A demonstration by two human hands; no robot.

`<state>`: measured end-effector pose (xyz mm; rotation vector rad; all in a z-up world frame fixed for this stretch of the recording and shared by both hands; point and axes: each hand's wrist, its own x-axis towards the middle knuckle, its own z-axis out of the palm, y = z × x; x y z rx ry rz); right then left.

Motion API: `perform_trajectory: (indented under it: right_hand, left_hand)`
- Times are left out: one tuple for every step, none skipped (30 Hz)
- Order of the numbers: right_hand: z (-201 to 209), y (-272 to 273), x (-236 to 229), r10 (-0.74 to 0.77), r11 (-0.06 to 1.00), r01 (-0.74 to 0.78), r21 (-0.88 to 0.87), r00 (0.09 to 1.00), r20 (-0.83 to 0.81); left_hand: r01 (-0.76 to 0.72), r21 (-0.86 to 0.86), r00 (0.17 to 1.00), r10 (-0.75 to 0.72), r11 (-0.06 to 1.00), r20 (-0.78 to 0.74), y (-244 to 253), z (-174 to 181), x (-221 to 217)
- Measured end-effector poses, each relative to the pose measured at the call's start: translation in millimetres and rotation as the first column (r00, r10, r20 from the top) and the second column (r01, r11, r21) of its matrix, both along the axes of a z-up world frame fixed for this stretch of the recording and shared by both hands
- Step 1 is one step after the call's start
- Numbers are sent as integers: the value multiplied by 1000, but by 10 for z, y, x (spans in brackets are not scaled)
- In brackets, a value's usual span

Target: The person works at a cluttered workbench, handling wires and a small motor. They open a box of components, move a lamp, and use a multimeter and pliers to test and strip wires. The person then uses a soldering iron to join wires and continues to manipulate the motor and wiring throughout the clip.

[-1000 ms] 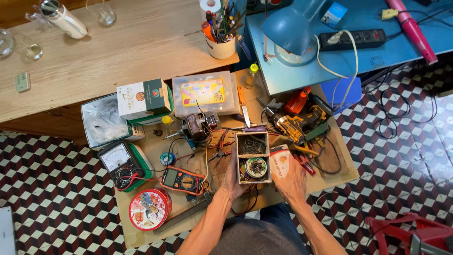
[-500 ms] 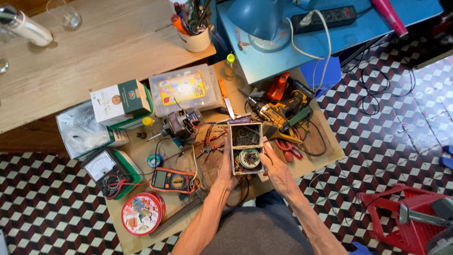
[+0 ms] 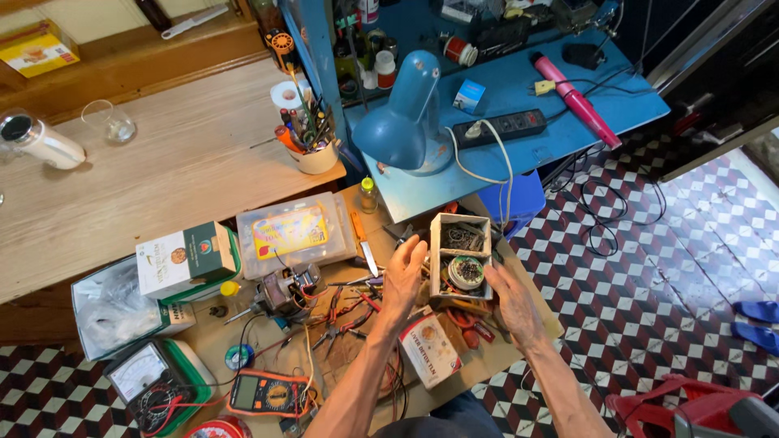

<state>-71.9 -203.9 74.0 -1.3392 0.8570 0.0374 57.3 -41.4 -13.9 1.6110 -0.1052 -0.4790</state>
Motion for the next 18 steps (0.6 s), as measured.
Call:
perform_trajectory:
  right_hand:
    - [-78,-141,84,32,999,-33,-35,999,-30]
    - [-168,-282,197,62,996,-66,-67,996,-59]
    - [-274,-407,283,92,990,-100,-97,992,-89]
    - [-424,-493,360,94,991,-99,-94,994,-58]
    - [-580,-562,432,96,991,-98,-90,995,-27]
    - [-711,-627,442,97,992,-97,-86,995,-1]
    - [-817,-695,456,98,989,-96,-112,995,14]
    - [-890,-760,494,103,986,-100,-135,995,17]
    - [-948,-822,550,108,982,-103,-157,994,20]
    - [-996,-878,567,88,986,-81,-146,995,46]
    - [-1032,-933,579,68,989,-58,-135,995,73]
    - [-1047,-1005,607,48,992,-36,-123,995,91]
    - [-1057,-1076,653,40,992,-37,-120,999,21]
    - [-1059,-1144,677,31,992,-36,-120,998,-48]
    - [-1065,-1207,705,21,992,-35,-122,993,-117]
    - [-1080,-1272,746,23,988,-35,-153,997,-78]
    - [-1092,-1343,790,27,982,-34,-183,999,-39]
    - [-1100,-1381,819,29,977,-29,-212,1000,-1]
  left_hand:
    - [-20,85,995,11,996,104,-102,-21,152]
    - [-50,170,978,13,984,209,-213,-35,317]
    - [-90,250,951,8,964,310,-316,-60,457]
    - [-124,255,917,12,959,399,-397,-111,587]
    - [-159,256,874,15,953,485,-470,-163,699]
    - [-191,255,827,16,948,562,-533,-201,764]
    - [-133,315,848,-56,940,526,-592,-215,864]
    - [-73,376,871,-125,924,476,-638,-202,982]
    - [-11,433,887,-191,901,421,-684,-174,1083]
    - [-26,452,861,-210,892,463,-726,-145,1114]
    - [-40,470,833,-230,882,503,-771,-108,1144]
    - [-52,488,806,-252,872,535,-838,-65,1178]
    - [-85,517,793,-256,852,552,-893,-21,1227]
    - [-119,542,779,-261,832,570,-938,16,1264]
    - [-152,566,764,-266,810,587,-997,36,1306]
    - [-184,567,736,-270,803,621,-1071,31,1358]
    - [-215,566,705,-274,796,654,-1146,13,1414]
    - [-244,565,673,-282,788,684,-1192,-7,1454]
